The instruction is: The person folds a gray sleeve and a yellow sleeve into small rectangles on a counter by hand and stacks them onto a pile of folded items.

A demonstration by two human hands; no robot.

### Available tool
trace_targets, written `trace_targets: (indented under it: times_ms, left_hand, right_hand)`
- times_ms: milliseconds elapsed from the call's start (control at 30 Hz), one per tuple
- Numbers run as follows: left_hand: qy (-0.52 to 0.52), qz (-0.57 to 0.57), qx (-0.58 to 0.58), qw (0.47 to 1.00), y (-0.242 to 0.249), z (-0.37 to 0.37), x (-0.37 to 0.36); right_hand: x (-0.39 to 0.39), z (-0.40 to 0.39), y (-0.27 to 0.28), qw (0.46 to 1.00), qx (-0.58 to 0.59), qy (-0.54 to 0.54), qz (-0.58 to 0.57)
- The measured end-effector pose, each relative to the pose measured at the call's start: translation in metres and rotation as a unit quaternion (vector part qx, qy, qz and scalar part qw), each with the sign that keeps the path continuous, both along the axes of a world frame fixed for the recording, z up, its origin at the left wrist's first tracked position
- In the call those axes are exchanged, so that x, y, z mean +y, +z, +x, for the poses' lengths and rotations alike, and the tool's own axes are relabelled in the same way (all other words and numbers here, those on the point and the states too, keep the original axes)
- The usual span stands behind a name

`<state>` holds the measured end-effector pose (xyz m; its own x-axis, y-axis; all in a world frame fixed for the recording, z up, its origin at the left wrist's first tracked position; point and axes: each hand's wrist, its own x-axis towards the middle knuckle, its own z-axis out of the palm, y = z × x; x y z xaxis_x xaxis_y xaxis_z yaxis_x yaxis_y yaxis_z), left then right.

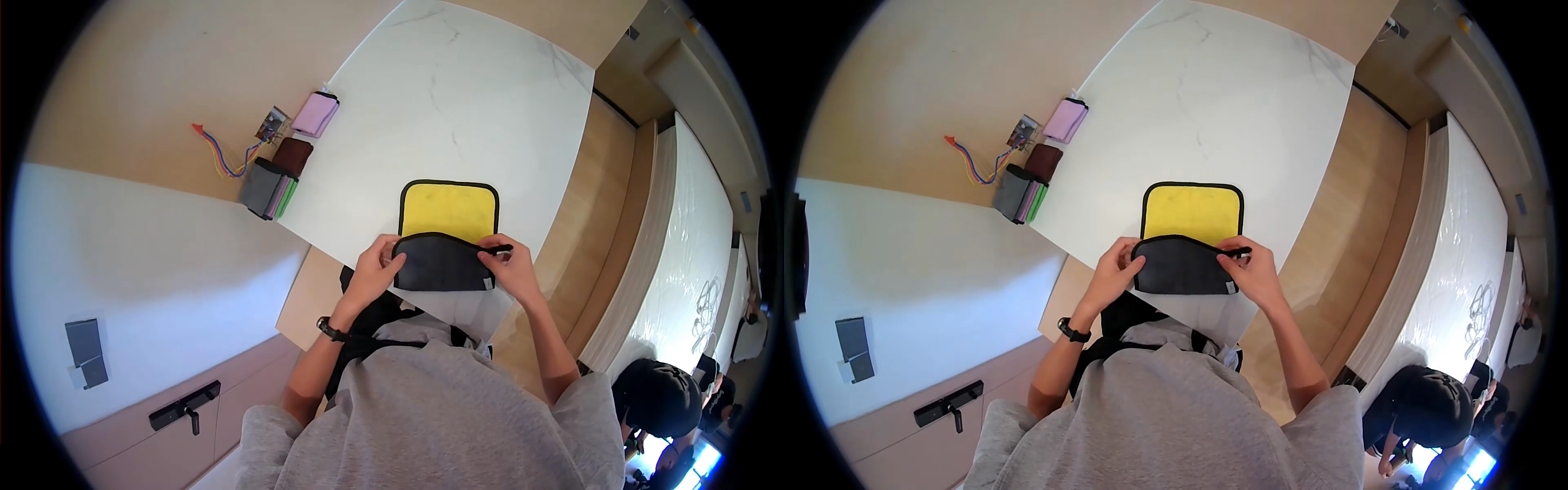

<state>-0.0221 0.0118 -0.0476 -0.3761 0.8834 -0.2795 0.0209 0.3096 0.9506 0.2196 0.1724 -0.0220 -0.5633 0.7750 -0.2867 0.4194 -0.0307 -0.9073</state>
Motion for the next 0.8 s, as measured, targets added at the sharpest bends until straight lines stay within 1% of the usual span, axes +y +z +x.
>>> trace_targets:
  times_ms: [33,67,100,133,167,200,233,267,300,333,367,433,467,533,567,633,767,800]
  left_hand:
    - [0.0,0.0,0.0,1.0,0.011,0.003,0.005]
    - [-0.012,0.075,0.239,0.968,0.029,0.006,0.013]
    - [-0.024,0.145,0.463,0.874,0.045,0.01,0.022]
    - [-0.024,0.145,0.463,0.874,0.057,0.016,0.03]
    - [-0.05,0.181,0.429,0.884,0.069,0.024,0.038]
    - [-0.075,0.215,0.394,0.89,0.077,0.028,0.043]
    - [-0.073,0.216,0.396,0.889,0.08,0.027,0.045]
    - [-0.163,0.163,0.308,0.923,0.083,0.027,0.047]
    - [-0.251,0.107,0.213,0.938,0.086,0.028,0.048]
    - [-0.241,0.051,0.139,0.959,0.095,0.03,0.05]
    - [-0.242,0.052,0.14,0.959,0.102,0.031,0.051]
    - [-0.216,0.062,0.123,0.967,0.113,0.031,0.049]
    - [-0.216,0.062,0.124,0.967,0.116,0.03,0.048]
    - [-0.186,0.012,0.095,0.978,0.12,0.03,0.045]
    - [-0.185,0.011,0.096,0.978,0.121,0.03,0.043]
    - [-0.145,0.014,0.044,0.988,0.123,0.032,0.041]
    - [-0.12,0.024,0.003,0.992,0.122,0.033,0.036]
    - [-0.121,0.041,0.002,0.992,0.125,0.034,0.035]
  right_hand:
    - [-0.002,-0.002,0.002,0.999,0.04,0.0,-0.009]
    - [-0.004,-0.005,0.006,0.997,0.08,0.001,-0.018]
    - [-0.006,-0.008,0.011,0.997,0.08,0.001,-0.018]
    - [-0.009,-0.012,0.02,0.994,0.103,0.028,0.004]
    - [-0.011,-0.017,0.028,0.99,0.127,0.056,0.026]
    - [-0.015,-0.02,0.036,0.988,0.145,0.062,-0.003]
    - [-0.018,-0.024,0.044,0.987,0.146,0.064,-0.002]
    - [-0.021,-0.027,0.051,0.985,0.162,0.067,-0.006]
    - [-0.022,-0.028,0.055,0.982,0.177,0.07,-0.009]
    - [-0.022,-0.028,0.057,0.982,0.177,0.062,0.019]
    - [-0.022,-0.027,0.057,0.982,0.177,0.061,0.021]
    - [-0.022,-0.026,0.057,0.967,0.242,0.04,0.072]
    - [-0.024,-0.025,0.058,0.967,0.243,0.039,0.072]
    - [-0.029,-0.025,0.062,0.963,0.241,0.043,0.114]
    - [-0.03,-0.026,0.064,0.963,0.242,0.045,0.113]
    - [-0.033,-0.028,0.067,0.944,0.223,0.032,0.242]
    - [-0.036,-0.032,0.071,0.939,0.235,0.026,0.25]
    - [-0.037,-0.032,0.074,0.933,0.226,0.043,0.276]
